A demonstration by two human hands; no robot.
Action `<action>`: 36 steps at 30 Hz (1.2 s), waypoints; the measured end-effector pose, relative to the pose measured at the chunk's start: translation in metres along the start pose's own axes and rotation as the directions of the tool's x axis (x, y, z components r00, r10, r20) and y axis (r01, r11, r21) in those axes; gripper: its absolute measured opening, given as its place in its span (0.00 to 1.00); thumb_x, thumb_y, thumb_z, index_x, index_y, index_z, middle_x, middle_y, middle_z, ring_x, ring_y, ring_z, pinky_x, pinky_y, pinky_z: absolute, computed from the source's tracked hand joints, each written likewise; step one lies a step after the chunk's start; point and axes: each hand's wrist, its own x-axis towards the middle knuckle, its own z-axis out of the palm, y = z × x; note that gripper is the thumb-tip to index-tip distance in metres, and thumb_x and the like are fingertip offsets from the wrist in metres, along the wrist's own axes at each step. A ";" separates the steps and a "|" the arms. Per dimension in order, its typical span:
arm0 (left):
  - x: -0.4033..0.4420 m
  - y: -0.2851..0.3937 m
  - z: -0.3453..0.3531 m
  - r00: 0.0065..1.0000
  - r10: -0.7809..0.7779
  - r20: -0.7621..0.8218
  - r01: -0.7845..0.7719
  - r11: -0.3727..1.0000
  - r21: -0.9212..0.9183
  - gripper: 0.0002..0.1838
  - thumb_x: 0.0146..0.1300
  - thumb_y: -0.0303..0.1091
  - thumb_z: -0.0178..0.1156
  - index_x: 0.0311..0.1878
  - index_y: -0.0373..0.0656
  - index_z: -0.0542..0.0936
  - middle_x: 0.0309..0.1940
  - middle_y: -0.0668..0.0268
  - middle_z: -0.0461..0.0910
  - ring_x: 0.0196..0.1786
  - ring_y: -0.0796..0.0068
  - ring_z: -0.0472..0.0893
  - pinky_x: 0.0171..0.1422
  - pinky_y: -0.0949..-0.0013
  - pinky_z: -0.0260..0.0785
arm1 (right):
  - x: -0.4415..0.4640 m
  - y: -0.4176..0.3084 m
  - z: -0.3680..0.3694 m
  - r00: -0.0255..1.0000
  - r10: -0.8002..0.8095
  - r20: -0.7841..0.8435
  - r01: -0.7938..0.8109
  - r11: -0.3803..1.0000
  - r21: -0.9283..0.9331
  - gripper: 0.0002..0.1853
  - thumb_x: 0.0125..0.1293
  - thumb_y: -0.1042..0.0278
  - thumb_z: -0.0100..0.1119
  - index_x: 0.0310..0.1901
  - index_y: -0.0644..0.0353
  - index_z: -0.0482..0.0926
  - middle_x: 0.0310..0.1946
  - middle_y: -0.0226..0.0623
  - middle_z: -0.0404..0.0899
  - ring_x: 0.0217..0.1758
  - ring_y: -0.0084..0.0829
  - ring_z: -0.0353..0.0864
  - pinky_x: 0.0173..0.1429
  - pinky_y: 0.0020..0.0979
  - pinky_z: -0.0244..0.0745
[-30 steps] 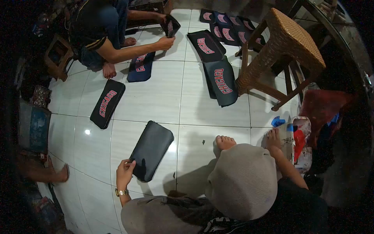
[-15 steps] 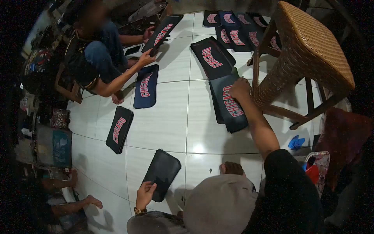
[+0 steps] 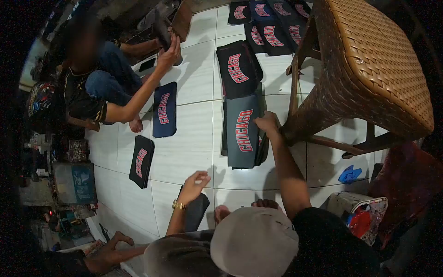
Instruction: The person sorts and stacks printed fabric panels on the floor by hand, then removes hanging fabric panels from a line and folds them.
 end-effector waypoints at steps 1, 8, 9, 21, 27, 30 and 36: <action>0.017 0.001 0.004 0.999 0.032 -0.004 -0.032 0.999 -0.040 0.27 0.63 0.46 0.67 0.56 0.34 0.77 0.47 0.52 0.83 0.51 0.65 0.83 0.55 0.66 0.74 | 0.000 0.004 0.002 1.000 -0.014 0.000 0.014 0.997 0.069 0.19 0.54 0.76 0.68 0.49 0.66 0.80 0.39 0.39 0.85 0.38 0.29 0.83 0.44 0.33 0.78; 0.116 0.023 0.023 0.986 -0.117 0.120 0.149 0.941 -0.303 0.34 0.59 0.49 0.70 0.57 0.28 0.74 0.50 0.52 0.82 0.53 0.69 0.82 0.54 0.68 0.75 | -0.077 -0.004 -0.013 0.949 0.058 0.310 -0.139 0.959 0.245 0.32 0.51 0.68 0.76 0.56 0.72 0.75 0.49 0.46 0.82 0.51 0.33 0.80 0.55 0.35 0.75; 0.117 0.031 0.022 0.944 -0.142 0.299 0.271 0.850 -0.451 0.33 0.60 0.47 0.70 0.58 0.28 0.74 0.49 0.53 0.82 0.52 0.70 0.82 0.54 0.68 0.76 | -0.089 -0.003 -0.011 0.949 0.028 0.314 -0.125 0.948 0.293 0.32 0.49 0.65 0.77 0.55 0.71 0.76 0.48 0.47 0.82 0.51 0.34 0.80 0.55 0.36 0.75; 0.085 -0.023 0.057 0.943 -0.027 0.331 0.232 0.766 -0.600 0.18 0.60 0.24 0.68 0.54 0.36 0.78 0.47 0.64 0.84 0.46 0.76 0.81 0.54 0.70 0.73 | 0.048 -0.151 -0.026 0.965 -0.063 -0.256 -0.042 0.921 -0.387 0.41 0.46 0.43 0.77 0.49 0.75 0.78 0.49 0.63 0.80 0.54 0.51 0.82 0.55 0.42 0.78; 0.079 -0.041 0.069 0.926 -0.074 0.371 0.278 0.797 -0.536 0.19 0.60 0.23 0.67 0.55 0.35 0.77 0.47 0.63 0.84 0.48 0.76 0.80 0.54 0.70 0.73 | 0.092 -0.133 0.009 0.988 0.014 0.151 -0.002 0.997 -0.083 0.29 0.45 0.51 0.78 0.37 0.74 0.84 0.38 0.54 0.86 0.45 0.46 0.86 0.49 0.39 0.79; 0.074 -0.047 0.079 0.962 -0.020 0.273 0.172 0.823 -0.542 0.17 0.60 0.23 0.67 0.53 0.35 0.78 0.46 0.64 0.84 0.46 0.77 0.80 0.52 0.70 0.73 | 0.088 -0.142 0.015 0.993 -0.049 0.107 0.077 0.958 -0.277 0.24 0.48 0.56 0.76 0.40 0.70 0.85 0.38 0.55 0.85 0.44 0.46 0.86 0.49 0.39 0.78; 0.070 -0.049 0.083 0.963 -0.058 0.263 0.210 0.773 -0.599 0.16 0.61 0.23 0.66 0.52 0.36 0.79 0.46 0.66 0.84 0.46 0.78 0.80 0.53 0.69 0.73 | 0.069 -0.206 -0.006 0.880 -0.470 -0.066 0.447 0.868 -0.217 0.16 0.57 0.67 0.66 0.47 0.63 0.83 0.39 0.54 0.84 0.48 0.51 0.84 0.52 0.42 0.76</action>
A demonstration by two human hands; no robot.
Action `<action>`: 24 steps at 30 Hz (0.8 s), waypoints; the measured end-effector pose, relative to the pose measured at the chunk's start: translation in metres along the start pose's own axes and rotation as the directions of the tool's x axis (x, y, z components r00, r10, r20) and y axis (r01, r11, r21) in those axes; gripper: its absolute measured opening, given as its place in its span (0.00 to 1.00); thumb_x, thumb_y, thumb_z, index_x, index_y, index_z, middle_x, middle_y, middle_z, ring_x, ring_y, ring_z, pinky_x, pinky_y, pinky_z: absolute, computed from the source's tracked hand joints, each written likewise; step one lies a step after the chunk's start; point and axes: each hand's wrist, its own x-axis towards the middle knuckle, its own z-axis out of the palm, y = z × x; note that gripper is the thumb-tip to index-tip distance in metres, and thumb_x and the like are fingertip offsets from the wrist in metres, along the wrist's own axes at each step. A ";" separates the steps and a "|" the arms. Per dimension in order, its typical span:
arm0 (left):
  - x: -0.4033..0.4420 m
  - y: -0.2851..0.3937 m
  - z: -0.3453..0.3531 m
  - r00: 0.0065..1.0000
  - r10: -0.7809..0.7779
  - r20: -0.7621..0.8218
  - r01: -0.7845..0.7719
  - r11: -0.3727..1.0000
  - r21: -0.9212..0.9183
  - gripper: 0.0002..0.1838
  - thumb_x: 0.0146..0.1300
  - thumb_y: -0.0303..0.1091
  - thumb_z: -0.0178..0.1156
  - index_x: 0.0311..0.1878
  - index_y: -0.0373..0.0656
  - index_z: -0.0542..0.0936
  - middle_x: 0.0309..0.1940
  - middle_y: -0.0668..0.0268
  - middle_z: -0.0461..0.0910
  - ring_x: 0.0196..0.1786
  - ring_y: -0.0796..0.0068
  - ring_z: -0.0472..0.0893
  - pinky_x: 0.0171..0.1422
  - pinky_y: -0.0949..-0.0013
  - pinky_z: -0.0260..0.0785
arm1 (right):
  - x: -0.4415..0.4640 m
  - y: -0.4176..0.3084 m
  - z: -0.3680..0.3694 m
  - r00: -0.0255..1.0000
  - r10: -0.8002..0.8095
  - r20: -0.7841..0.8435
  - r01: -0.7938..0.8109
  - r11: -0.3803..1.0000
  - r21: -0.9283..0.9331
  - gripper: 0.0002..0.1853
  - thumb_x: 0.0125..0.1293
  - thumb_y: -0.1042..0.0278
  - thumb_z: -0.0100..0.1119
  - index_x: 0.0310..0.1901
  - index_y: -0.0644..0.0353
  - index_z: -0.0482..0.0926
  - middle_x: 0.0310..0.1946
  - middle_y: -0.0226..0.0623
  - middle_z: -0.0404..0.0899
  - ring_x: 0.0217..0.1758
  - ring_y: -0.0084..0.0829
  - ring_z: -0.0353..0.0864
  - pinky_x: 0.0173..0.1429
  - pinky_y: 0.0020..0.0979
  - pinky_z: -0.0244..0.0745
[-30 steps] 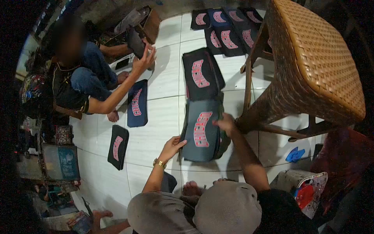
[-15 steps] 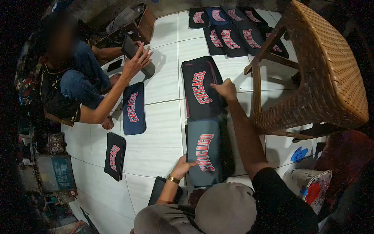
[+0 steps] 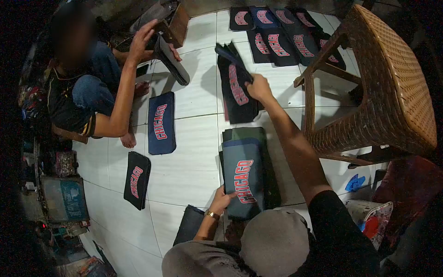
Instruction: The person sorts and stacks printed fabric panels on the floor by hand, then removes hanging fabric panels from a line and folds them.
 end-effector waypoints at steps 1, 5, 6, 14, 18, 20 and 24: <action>-0.001 -0.001 0.001 1.000 0.002 -0.005 -0.002 1.000 -0.026 0.16 0.61 0.24 0.66 0.53 0.36 0.79 0.46 0.66 0.84 0.46 0.78 0.80 0.54 0.69 0.73 | 0.005 -0.008 -0.008 0.995 -0.067 -0.068 0.069 0.998 0.016 0.15 0.58 0.68 0.65 0.47 0.64 0.82 0.39 0.56 0.83 0.48 0.51 0.84 0.51 0.42 0.75; -0.004 0.005 0.003 0.999 -0.013 -0.034 0.012 0.999 -0.036 0.16 0.62 0.24 0.65 0.54 0.35 0.79 0.48 0.65 0.84 0.48 0.77 0.81 0.55 0.69 0.73 | -0.004 -0.048 -0.055 0.991 -0.134 0.027 0.102 0.854 0.510 0.16 0.63 0.66 0.67 0.47 0.67 0.81 0.35 0.41 0.86 0.38 0.31 0.84 0.46 0.34 0.76; -0.002 0.004 0.003 0.999 -0.013 -0.036 0.011 0.999 -0.041 0.16 0.62 0.24 0.65 0.54 0.35 0.79 0.48 0.65 0.84 0.48 0.77 0.81 0.55 0.69 0.73 | -0.024 -0.062 -0.071 0.990 -0.071 0.120 -0.007 0.832 0.555 0.18 0.63 0.63 0.68 0.48 0.68 0.80 0.36 0.38 0.86 0.38 0.28 0.83 0.47 0.34 0.76; 0.014 -0.023 -0.012 0.994 0.023 -0.108 -0.033 0.996 -0.087 0.15 0.66 0.35 0.59 0.50 0.35 0.81 0.43 0.65 0.84 0.42 0.77 0.80 0.48 0.71 0.72 | -0.274 0.012 -0.059 0.831 0.260 0.491 -0.458 0.822 0.339 0.25 0.63 0.53 0.68 0.53 0.65 0.79 0.42 0.39 0.84 0.47 0.32 0.81 0.54 0.39 0.75; 0.014 -0.007 0.001 0.988 -0.125 -0.086 0.082 0.917 -0.389 0.28 0.72 0.55 0.51 0.53 0.37 0.81 0.44 0.63 0.84 0.45 0.74 0.81 0.51 0.68 0.71 | -0.322 0.046 -0.035 0.814 0.312 0.489 -0.371 0.928 0.026 0.23 0.68 0.56 0.59 0.55 0.67 0.76 0.45 0.52 0.83 0.51 0.46 0.82 0.55 0.45 0.74; -0.002 0.017 0.013 0.994 -0.071 -0.081 0.017 0.843 -0.537 0.24 0.71 0.52 0.56 0.52 0.37 0.82 0.43 0.66 0.85 0.43 0.74 0.82 0.51 0.69 0.73 | -0.324 0.055 -0.017 0.846 0.313 0.431 -0.335 0.942 -0.027 0.22 0.69 0.56 0.55 0.52 0.70 0.74 0.45 0.63 0.80 0.53 0.58 0.80 0.55 0.49 0.73; 0.001 0.003 0.013 0.990 0.097 -0.098 -0.089 0.993 0.080 0.17 0.63 0.33 0.69 0.51 0.35 0.81 0.43 0.64 0.85 0.44 0.73 0.83 0.51 0.68 0.74 | -0.325 0.018 -0.018 0.777 0.214 0.592 -0.010 0.945 -0.328 0.25 0.67 0.51 0.56 0.50 0.71 0.73 0.38 0.60 0.81 0.45 0.54 0.82 0.52 0.48 0.75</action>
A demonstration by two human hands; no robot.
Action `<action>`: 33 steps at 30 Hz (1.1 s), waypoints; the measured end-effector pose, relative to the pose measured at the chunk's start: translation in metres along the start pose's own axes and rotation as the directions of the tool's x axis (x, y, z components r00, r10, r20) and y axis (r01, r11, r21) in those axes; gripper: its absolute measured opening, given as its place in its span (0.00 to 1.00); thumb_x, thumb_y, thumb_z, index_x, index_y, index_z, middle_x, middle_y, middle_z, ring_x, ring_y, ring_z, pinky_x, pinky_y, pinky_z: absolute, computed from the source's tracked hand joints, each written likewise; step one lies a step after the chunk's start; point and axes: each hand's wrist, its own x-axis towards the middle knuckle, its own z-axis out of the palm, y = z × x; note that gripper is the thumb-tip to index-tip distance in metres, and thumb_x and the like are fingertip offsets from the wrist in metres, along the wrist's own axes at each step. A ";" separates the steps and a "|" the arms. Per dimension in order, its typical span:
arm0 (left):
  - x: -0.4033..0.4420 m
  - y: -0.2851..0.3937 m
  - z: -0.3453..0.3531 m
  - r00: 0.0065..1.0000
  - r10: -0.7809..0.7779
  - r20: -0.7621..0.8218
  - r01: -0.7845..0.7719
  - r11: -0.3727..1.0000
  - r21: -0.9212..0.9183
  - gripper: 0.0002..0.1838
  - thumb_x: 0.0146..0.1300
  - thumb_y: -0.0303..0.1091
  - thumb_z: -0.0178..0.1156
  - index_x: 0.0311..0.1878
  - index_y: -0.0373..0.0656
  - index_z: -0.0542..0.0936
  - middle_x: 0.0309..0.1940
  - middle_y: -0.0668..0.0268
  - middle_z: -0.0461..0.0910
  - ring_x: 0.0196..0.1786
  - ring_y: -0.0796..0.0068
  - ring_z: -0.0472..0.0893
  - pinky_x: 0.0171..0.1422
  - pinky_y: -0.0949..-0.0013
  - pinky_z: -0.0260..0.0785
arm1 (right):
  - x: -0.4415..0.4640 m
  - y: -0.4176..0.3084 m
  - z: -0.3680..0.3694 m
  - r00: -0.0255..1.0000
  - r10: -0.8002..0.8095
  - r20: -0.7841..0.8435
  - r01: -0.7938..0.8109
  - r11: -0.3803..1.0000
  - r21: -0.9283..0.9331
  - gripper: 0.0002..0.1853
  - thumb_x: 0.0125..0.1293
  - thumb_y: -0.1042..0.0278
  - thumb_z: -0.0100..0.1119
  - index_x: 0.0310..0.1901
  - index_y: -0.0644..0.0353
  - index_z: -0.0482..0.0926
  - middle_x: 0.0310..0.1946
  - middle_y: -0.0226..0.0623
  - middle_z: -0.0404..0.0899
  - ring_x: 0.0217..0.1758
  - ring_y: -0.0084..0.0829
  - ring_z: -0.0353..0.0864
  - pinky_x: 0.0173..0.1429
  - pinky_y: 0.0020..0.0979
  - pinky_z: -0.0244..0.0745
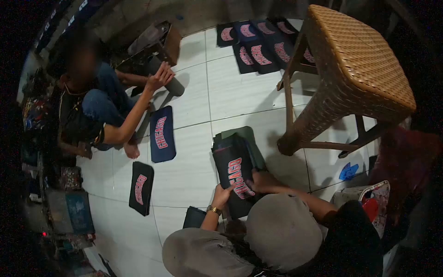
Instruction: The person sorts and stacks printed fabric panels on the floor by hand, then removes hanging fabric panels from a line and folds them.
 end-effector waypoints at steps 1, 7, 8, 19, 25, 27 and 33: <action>0.000 -0.004 0.002 1.000 0.007 0.019 -0.007 1.000 -0.002 0.17 0.63 0.33 0.69 0.51 0.35 0.81 0.43 0.64 0.85 0.44 0.73 0.83 0.51 0.68 0.74 | -0.007 -0.021 -0.024 1.000 0.015 -0.014 -0.015 1.000 -0.006 0.25 0.67 0.51 0.56 0.50 0.71 0.73 0.38 0.60 0.81 0.45 0.54 0.82 0.52 0.48 0.75; 0.017 -0.004 -0.030 0.997 0.077 -0.026 -0.078 0.996 -0.049 0.15 0.64 0.31 0.67 0.51 0.35 0.81 0.44 0.64 0.85 0.45 0.76 0.81 0.51 0.67 0.74 | 0.036 -0.016 -0.136 0.694 -0.496 -0.522 -0.037 0.700 -0.713 0.22 0.64 0.50 0.56 0.46 0.63 0.79 0.46 0.60 0.79 0.60 0.59 0.73 0.71 0.52 0.60; 0.022 0.008 -0.039 0.996 0.081 -0.022 -0.083 0.993 -0.087 0.15 0.64 0.31 0.66 0.52 0.34 0.80 0.46 0.62 0.85 0.45 0.74 0.82 0.51 0.67 0.75 | 0.042 -0.007 -0.153 0.833 -0.302 -0.463 -0.157 0.674 -0.722 0.23 0.65 0.50 0.55 0.48 0.64 0.79 0.52 0.60 0.77 0.65 0.59 0.69 0.75 0.51 0.55; 0.074 0.091 -0.143 0.984 0.122 -0.133 -0.103 0.985 0.142 0.13 0.62 0.28 0.67 0.49 0.34 0.82 0.41 0.61 0.87 0.41 0.72 0.84 0.47 0.66 0.74 | 0.013 0.031 -0.206 0.884 0.272 -0.379 -0.458 0.348 -0.818 0.39 0.67 0.45 0.51 0.71 0.66 0.63 0.76 0.58 0.47 0.81 0.56 0.41 0.72 0.74 0.36; 0.126 0.103 -0.133 0.997 0.065 -0.045 -0.057 0.987 0.149 0.13 0.62 0.29 0.67 0.48 0.34 0.83 0.40 0.63 0.86 0.40 0.73 0.82 0.48 0.67 0.73 | 0.039 -0.010 -0.295 0.817 0.520 -0.249 -0.472 0.356 -0.806 0.34 0.63 0.42 0.55 0.62 0.63 0.74 0.69 0.51 0.64 0.78 0.56 0.49 0.76 0.65 0.37; 0.147 0.120 -0.116 0.993 0.057 -0.101 -0.051 0.996 0.068 0.13 0.63 0.28 0.67 0.50 0.34 0.82 0.43 0.63 0.86 0.43 0.74 0.81 0.51 0.67 0.72 | 0.070 0.004 -0.305 0.806 0.557 -0.200 -0.490 0.438 -0.754 0.35 0.62 0.40 0.57 0.60 0.63 0.77 0.66 0.51 0.70 0.77 0.56 0.53 0.77 0.60 0.38; 0.240 0.187 -0.106 0.997 -0.083 -0.003 0.083 0.997 0.001 0.16 0.64 0.28 0.65 0.54 0.35 0.79 0.47 0.62 0.84 0.46 0.70 0.83 0.53 0.66 0.74 | 0.253 0.087 -0.289 0.788 0.149 -0.598 -0.388 0.874 -0.293 0.49 0.59 0.30 0.56 0.71 0.63 0.61 0.74 0.53 0.55 0.81 0.51 0.45 0.80 0.52 0.39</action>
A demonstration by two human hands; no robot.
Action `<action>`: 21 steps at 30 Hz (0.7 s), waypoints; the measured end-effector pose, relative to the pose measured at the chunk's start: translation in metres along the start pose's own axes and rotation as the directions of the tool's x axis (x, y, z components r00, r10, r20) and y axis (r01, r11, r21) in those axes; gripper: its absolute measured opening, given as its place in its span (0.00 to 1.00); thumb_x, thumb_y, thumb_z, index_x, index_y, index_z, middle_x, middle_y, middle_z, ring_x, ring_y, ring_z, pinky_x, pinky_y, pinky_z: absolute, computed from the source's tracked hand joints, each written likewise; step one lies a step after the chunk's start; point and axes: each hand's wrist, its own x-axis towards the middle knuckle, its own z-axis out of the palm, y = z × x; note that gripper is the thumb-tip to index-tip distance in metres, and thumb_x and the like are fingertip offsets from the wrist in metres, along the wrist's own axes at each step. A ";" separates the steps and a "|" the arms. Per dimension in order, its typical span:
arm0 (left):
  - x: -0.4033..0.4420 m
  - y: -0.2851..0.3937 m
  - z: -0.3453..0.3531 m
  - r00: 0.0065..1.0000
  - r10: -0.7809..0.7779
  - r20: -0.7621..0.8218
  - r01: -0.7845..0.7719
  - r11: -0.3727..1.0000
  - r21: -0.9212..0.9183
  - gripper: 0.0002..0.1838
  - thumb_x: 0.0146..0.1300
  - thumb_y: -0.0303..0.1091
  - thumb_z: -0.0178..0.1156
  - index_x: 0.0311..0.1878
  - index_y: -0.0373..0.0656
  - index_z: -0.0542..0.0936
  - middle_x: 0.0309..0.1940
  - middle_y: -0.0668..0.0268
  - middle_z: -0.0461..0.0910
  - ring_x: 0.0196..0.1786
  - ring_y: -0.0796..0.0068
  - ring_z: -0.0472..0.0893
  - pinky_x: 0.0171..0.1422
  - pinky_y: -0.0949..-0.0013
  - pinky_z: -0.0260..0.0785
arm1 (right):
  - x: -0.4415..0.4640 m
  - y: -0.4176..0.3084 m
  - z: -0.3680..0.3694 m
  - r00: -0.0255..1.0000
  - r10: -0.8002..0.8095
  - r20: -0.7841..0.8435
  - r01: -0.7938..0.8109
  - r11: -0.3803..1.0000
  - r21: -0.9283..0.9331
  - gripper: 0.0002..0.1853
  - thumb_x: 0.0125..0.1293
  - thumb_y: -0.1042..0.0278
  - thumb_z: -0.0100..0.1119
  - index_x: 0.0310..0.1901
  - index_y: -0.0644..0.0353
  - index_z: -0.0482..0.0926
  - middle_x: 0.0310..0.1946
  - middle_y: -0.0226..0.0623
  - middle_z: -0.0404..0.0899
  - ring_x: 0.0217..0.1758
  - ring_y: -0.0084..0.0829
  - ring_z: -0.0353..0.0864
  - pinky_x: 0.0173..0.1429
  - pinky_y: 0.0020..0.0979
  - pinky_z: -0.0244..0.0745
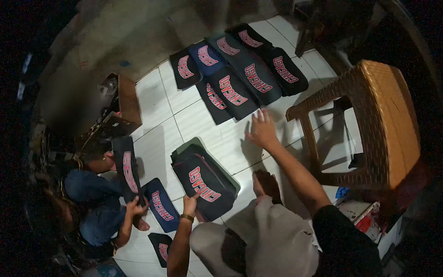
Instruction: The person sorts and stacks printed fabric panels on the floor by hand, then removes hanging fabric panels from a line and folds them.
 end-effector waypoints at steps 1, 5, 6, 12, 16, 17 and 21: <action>0.007 0.014 0.004 1.000 -0.022 -0.003 0.022 1.000 0.013 0.16 0.64 0.28 0.65 0.54 0.35 0.79 0.47 0.62 0.84 0.46 0.70 0.83 0.53 0.66 0.74 | 0.015 -0.005 0.010 1.000 0.007 0.022 -0.007 1.000 0.010 0.49 0.59 0.30 0.56 0.71 0.63 0.61 0.74 0.53 0.55 0.81 0.51 0.45 0.80 0.52 0.39; 0.026 0.027 0.011 0.999 -0.032 -0.003 0.032 0.999 -0.036 0.16 0.65 0.28 0.65 0.55 0.36 0.79 0.48 0.63 0.83 0.47 0.71 0.82 0.55 0.67 0.73 | 0.059 -0.015 0.038 0.984 -0.094 -0.151 0.112 0.987 0.117 0.54 0.61 0.28 0.51 0.74 0.68 0.53 0.76 0.52 0.49 0.81 0.49 0.40 0.81 0.52 0.34; 0.041 0.024 0.015 1.000 0.026 -0.013 -0.026 0.999 -0.047 0.16 0.65 0.29 0.65 0.55 0.36 0.79 0.49 0.63 0.83 0.47 0.71 0.82 0.54 0.67 0.73 | 0.075 -0.014 0.038 0.978 -0.111 -0.174 0.132 0.985 0.112 0.54 0.62 0.26 0.49 0.74 0.68 0.51 0.77 0.51 0.48 0.82 0.48 0.38 0.81 0.51 0.33; 0.057 0.058 0.038 1.000 -0.008 -0.013 0.007 0.997 -0.075 0.13 0.64 0.28 0.66 0.51 0.34 0.81 0.44 0.65 0.85 0.44 0.77 0.81 0.51 0.70 0.72 | 0.105 0.008 0.058 0.936 -0.262 -0.237 0.279 0.959 0.041 0.41 0.60 0.52 0.57 0.72 0.64 0.59 0.75 0.49 0.55 0.80 0.48 0.45 0.81 0.50 0.37; 0.064 0.052 0.043 1.000 0.024 -0.002 -0.024 0.992 -0.121 0.12 0.64 0.28 0.66 0.49 0.34 0.82 0.45 0.65 0.85 0.45 0.77 0.81 0.52 0.71 0.72 | 0.103 0.009 0.059 0.921 -0.318 -0.225 0.340 0.938 0.069 0.42 0.57 0.58 0.61 0.73 0.63 0.59 0.75 0.47 0.54 0.80 0.48 0.46 0.81 0.48 0.40; 0.062 0.051 0.044 0.999 0.037 -0.012 -0.038 0.995 -0.091 0.13 0.64 0.29 0.66 0.49 0.34 0.82 0.45 0.65 0.85 0.45 0.77 0.81 0.52 0.70 0.72 | 0.106 0.011 0.058 0.908 -0.366 -0.202 0.376 0.927 0.011 0.41 0.58 0.60 0.60 0.73 0.63 0.58 0.75 0.49 0.56 0.79 0.49 0.49 0.80 0.49 0.43; 0.057 0.045 0.040 1.000 0.012 0.024 -0.011 1.000 -0.021 0.13 0.64 0.30 0.66 0.49 0.33 0.82 0.45 0.64 0.85 0.45 0.77 0.81 0.52 0.70 0.73 | 0.120 0.014 0.065 0.847 -0.457 -0.270 0.436 0.889 -0.138 0.32 0.59 0.69 0.57 0.66 0.66 0.65 0.65 0.56 0.69 0.69 0.50 0.69 0.71 0.45 0.65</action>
